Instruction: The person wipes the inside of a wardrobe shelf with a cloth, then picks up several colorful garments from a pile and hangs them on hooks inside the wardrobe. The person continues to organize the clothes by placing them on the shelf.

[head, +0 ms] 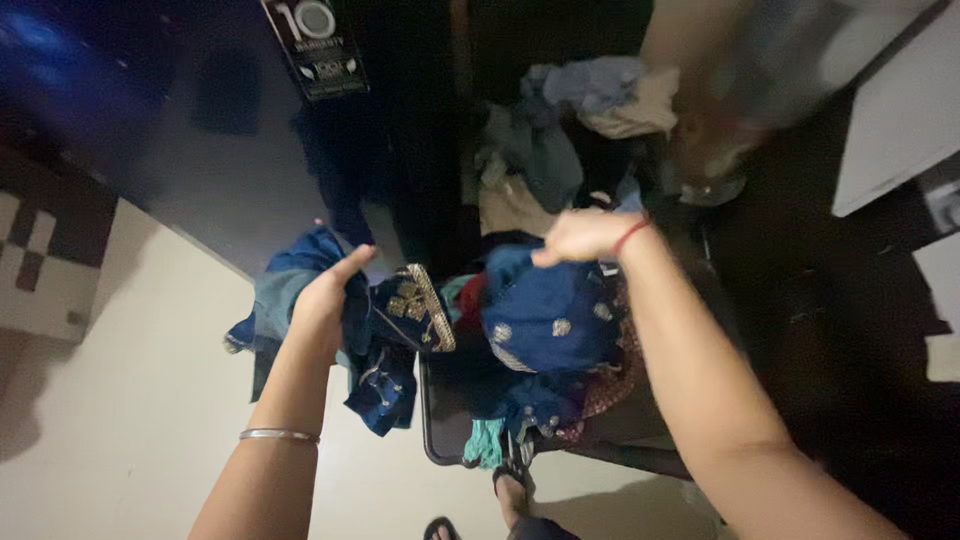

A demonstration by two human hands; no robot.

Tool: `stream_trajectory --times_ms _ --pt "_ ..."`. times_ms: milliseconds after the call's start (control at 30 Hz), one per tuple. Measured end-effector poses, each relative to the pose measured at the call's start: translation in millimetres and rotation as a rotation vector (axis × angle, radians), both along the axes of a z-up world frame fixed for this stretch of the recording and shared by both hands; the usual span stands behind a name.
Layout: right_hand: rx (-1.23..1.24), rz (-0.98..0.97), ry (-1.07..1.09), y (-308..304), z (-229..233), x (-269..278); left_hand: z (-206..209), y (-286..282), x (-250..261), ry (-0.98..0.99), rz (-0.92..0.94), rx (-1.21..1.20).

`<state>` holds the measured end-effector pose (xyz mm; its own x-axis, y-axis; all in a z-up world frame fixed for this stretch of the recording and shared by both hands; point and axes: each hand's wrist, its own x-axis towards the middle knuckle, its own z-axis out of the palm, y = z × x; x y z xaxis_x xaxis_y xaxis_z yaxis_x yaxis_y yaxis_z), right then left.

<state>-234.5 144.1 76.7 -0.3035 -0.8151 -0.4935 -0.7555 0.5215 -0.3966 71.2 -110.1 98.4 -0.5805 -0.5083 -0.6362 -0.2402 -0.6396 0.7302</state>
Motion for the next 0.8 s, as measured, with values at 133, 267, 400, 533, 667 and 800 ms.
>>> stream_trajectory --times_ms 133,267,400,533,667,800 --pt "-0.604 -0.201 -0.611 20.4 166.9 55.7 23.7 13.4 15.1 -0.133 -0.189 -0.129" --pt "-1.117 -0.238 -0.675 30.5 241.7 112.3 35.2 19.4 33.3 0.372 -0.692 -0.194" --pt "-1.251 -0.094 -0.768 -8.0 278.8 142.1 35.5 43.1 39.6 0.687 -0.889 -0.106" --pt "-1.083 -0.193 -0.586 -77.1 266.6 203.3 47.4 77.5 42.0 0.805 -0.902 -0.218" --pt "-0.908 -0.311 -0.811 -87.2 246.8 223.4 60.8 102.2 59.6 0.525 -0.74 -0.238" --pt "-0.914 -0.653 -0.723 -54.8 202.3 188.2 42.8 74.2 82.9 0.602 -0.314 0.124"
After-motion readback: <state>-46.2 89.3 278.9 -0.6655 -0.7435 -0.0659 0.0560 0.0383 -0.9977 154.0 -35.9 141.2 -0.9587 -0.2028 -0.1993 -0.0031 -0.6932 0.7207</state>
